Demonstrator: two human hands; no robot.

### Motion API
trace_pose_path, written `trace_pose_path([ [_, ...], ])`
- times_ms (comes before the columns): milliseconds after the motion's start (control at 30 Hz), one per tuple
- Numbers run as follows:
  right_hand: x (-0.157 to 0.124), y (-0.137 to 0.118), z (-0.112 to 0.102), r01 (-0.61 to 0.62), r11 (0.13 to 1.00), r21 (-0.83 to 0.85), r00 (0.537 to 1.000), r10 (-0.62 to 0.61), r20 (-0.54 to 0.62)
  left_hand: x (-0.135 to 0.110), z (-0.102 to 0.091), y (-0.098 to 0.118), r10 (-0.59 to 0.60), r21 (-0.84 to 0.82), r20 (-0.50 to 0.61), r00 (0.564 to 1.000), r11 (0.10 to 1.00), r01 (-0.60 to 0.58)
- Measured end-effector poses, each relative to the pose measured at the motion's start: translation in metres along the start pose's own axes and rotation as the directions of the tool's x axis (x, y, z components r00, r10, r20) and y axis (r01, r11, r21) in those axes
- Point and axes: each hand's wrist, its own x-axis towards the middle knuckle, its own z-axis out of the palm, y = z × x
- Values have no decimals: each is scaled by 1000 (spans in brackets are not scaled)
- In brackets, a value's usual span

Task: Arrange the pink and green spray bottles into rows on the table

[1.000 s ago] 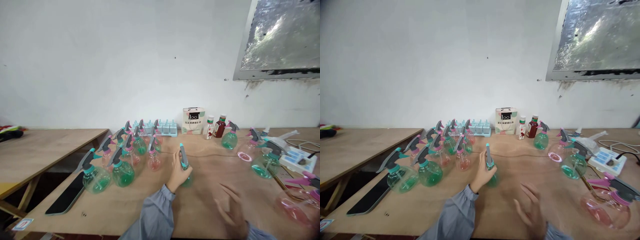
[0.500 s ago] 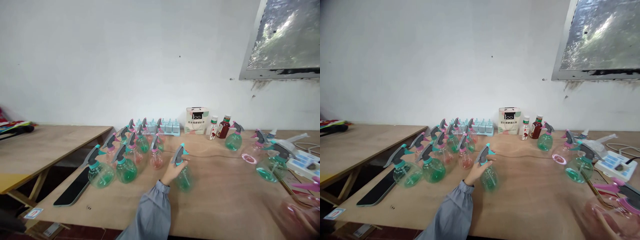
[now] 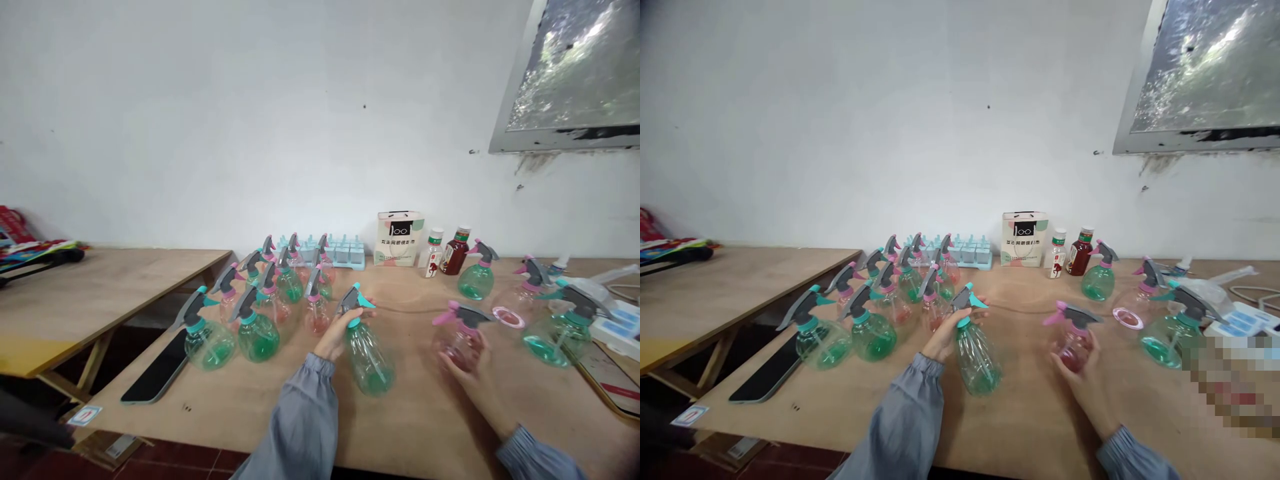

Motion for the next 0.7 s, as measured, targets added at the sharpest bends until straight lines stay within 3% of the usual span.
trace_pose_path([
  [100,11,-10,41,-40,991,126,994,27,108,-1,1,1,34,-12,32,999,999,-34],
  [200,14,-15,62,-7,997,81,996,0,86,0,2,-2,85,-15,14,996,996,-85],
  [367,8,-14,62,19,997,79,992,-28,125,0,4,-4,66,3,-14,998,998,-66],
  [533,7,-13,60,15,997,77,992,-25,122,-4,7,-2,50,-34,79,996,998,-47],
  [700,8,-12,61,22,997,73,992,-30,121,-3,9,-5,70,-32,19,997,997,-70],
])
